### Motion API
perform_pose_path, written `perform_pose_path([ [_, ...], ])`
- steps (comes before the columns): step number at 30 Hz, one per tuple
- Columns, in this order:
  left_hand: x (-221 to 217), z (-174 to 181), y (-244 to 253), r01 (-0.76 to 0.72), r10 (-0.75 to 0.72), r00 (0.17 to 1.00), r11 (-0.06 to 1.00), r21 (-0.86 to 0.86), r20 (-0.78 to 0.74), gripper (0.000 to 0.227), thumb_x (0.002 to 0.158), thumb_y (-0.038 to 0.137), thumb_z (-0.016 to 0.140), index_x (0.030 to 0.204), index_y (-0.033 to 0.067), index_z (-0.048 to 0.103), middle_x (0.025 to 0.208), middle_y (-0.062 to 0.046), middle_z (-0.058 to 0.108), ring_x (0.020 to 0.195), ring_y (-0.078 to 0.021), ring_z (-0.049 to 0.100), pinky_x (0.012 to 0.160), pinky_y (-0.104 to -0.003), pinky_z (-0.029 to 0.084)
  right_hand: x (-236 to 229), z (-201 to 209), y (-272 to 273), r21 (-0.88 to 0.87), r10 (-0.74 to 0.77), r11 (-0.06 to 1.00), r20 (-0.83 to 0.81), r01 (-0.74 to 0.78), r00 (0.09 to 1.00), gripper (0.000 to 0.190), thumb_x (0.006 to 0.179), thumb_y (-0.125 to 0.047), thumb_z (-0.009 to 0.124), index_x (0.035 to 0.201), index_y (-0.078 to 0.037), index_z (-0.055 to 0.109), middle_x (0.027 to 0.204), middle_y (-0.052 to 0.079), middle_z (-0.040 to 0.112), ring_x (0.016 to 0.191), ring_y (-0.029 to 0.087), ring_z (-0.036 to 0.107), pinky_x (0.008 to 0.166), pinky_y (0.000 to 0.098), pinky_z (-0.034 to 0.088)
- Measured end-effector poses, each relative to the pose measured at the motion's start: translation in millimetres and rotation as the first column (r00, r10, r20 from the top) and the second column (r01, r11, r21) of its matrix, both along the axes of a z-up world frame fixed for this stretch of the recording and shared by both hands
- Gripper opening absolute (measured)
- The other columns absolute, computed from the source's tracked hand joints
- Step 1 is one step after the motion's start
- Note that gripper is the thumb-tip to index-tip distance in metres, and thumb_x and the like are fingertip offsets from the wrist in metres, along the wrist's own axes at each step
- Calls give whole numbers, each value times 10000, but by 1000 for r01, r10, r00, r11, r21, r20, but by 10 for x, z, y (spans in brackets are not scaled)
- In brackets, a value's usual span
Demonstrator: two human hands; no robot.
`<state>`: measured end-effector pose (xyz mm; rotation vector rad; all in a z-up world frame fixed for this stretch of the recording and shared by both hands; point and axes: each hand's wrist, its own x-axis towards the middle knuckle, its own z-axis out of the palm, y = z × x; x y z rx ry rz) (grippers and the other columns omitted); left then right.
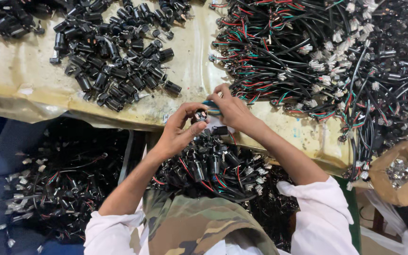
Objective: The person repeatedly picks up black cylindrical components and wire harnesses from a table, uses pliers to cut or strip wires, and assembles the components. The person places the assembled units into a pile on the table.
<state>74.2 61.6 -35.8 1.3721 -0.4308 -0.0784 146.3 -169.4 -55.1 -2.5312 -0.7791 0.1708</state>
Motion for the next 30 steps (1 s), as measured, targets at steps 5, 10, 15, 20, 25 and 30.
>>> perform_pose_path([
  [5,-73,-167,54,92,-161,961,952,-292,-223,395,1017,361,591,1214,19,577,1028,-7,543,900,-93,500,811,-259,441,-47,-132,-113,-58,49,997,89,-44,995,436,669,7,731,1085,-59,619,1053,147,594,930,395,634,750,489,515],
  [10,-38,-273,-43,139,-172,982,941,-310,-81,452,1058,455,580,956,14,569,942,-37,531,943,-122,492,872,-278,398,-60,-283,-210,-37,11,999,86,-8,996,374,660,-51,781,1007,-73,644,985,117,619,923,367,645,734,472,513],
  [15,-55,-94,-104,65,-195,924,928,-367,-328,349,1006,403,617,1013,55,628,885,-30,598,787,-94,533,721,-250,454,-137,-120,-138,8,-50,999,67,50,996,336,766,-212,878,947,-54,644,895,108,652,833,337,667,672,450,501],
  [20,-188,217,-77,129,-123,991,978,161,-50,335,885,273,780,1140,71,701,939,-17,716,800,-71,616,730,-264,518,-462,598,-284,556,-1,831,40,-22,999,263,821,-144,869,938,-75,644,852,47,660,769,205,671,703,337,527],
  [25,-155,299,-193,327,-431,870,867,376,238,275,769,226,822,973,70,724,815,-99,702,744,-192,698,687,-324,543,-768,1189,-217,530,374,784,12,-323,927,267,756,-46,792,982,-31,651,920,101,674,844,266,685,742,360,549],
  [30,-28,410,-161,502,-552,834,775,385,22,228,755,288,786,895,111,751,722,-56,711,626,-266,713,606,-347,533,-887,1211,76,600,160,782,62,-165,985,174,837,4,745,950,-48,624,929,57,676,871,231,698,782,356,572],
])
